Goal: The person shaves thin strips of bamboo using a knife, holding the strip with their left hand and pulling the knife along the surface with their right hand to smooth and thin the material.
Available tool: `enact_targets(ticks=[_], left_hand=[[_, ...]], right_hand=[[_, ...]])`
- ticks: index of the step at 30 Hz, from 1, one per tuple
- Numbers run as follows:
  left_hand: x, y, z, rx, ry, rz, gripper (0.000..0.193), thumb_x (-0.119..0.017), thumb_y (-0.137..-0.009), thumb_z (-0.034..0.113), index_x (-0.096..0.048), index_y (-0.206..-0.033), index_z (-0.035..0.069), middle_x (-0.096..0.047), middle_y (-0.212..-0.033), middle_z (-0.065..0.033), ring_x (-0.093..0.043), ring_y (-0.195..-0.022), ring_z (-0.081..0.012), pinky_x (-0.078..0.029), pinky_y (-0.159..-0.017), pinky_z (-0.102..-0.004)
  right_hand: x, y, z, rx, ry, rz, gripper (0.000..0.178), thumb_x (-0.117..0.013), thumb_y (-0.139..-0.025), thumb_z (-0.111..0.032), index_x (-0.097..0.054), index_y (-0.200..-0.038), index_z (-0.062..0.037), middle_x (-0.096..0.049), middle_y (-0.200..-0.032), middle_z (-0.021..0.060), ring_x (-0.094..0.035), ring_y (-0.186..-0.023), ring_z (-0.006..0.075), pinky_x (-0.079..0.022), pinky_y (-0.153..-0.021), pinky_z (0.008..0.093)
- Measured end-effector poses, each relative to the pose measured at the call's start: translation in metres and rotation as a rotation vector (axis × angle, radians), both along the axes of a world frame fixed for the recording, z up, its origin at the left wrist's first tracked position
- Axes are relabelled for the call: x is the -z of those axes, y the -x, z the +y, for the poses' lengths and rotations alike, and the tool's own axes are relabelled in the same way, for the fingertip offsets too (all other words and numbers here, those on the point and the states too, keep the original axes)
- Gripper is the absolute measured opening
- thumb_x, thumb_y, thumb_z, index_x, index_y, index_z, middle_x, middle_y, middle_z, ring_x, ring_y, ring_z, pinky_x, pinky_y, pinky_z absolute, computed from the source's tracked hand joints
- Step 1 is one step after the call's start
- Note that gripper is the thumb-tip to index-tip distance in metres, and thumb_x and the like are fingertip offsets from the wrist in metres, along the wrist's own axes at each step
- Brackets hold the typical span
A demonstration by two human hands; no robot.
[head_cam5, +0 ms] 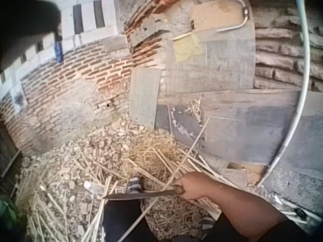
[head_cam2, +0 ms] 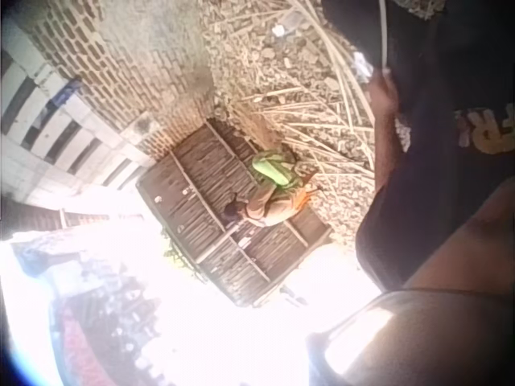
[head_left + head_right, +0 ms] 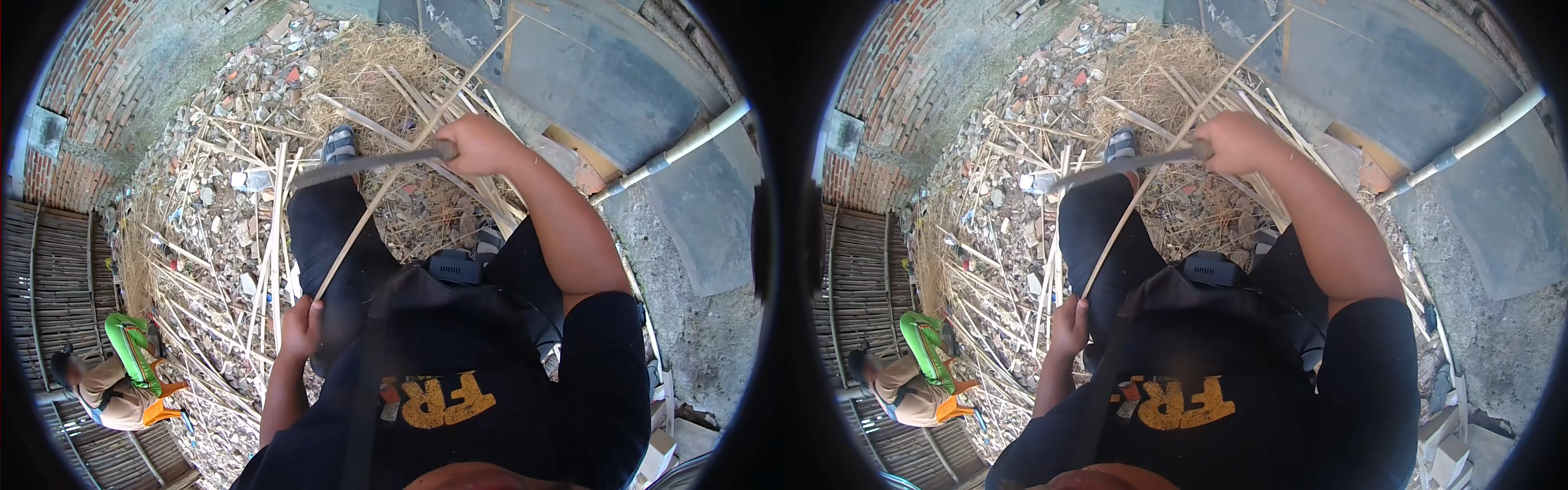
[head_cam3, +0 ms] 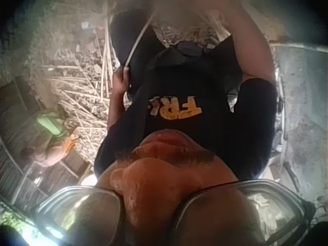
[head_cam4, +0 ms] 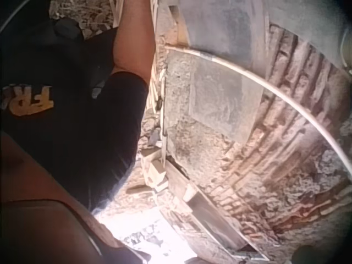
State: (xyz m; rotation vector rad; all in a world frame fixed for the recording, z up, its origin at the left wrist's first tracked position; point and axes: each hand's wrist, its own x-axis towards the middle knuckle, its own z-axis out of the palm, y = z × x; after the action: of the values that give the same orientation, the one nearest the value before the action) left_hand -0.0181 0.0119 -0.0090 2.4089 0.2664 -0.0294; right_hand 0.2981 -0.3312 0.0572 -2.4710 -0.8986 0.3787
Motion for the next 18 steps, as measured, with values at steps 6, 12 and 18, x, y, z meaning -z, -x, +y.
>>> enact_targets(ticks=[6, 12, 18], left_hand=[[-0.002, 0.002, -0.009, -0.03, -0.076, -0.049, 0.043, -0.053, -0.105, 0.033, -0.05, -0.078, 0.001, -0.052, -0.062, -0.0215, -0.053, -0.056, -0.0383, -0.041, -0.055, -0.0446], [0.0, 0.007, 0.001, 0.001, -0.026, -0.031, 0.043, -0.053, -0.105, 0.033, -0.05, -0.078, 0.0, -0.053, -0.062, -0.0222, -0.055, -0.057, -0.0399, -0.041, -0.055, -0.0462], [-0.01, -0.006, -0.012, 0.005, -0.067, -0.056, 0.044, -0.053, -0.105, 0.035, -0.05, -0.078, 0.0, -0.052, -0.062, -0.0238, -0.052, -0.057, -0.0436, -0.039, -0.055, -0.0475]], right_hand=[[0.027, -0.022, -0.008, 0.156, -0.042, -0.003, 0.024, -0.071, -0.077, -0.022, -0.068, -0.092, -0.0033, -0.066, -0.079, 0.0185, -0.067, -0.081, 0.0362, -0.05, -0.073, 0.0461], [0.004, 0.004, 0.009, -0.004, 0.036, -0.187, 0.025, -0.075, -0.077, -0.021, -0.067, -0.092, -0.0027, -0.065, -0.075, 0.0171, -0.063, -0.072, 0.0354, -0.049, -0.068, 0.0437], [0.04, -0.041, -0.027, 0.281, -0.078, -0.056, 0.026, -0.07, -0.074, -0.021, -0.069, -0.092, -0.0028, -0.068, -0.087, 0.0214, -0.067, -0.087, 0.0383, -0.053, -0.077, 0.0476]])
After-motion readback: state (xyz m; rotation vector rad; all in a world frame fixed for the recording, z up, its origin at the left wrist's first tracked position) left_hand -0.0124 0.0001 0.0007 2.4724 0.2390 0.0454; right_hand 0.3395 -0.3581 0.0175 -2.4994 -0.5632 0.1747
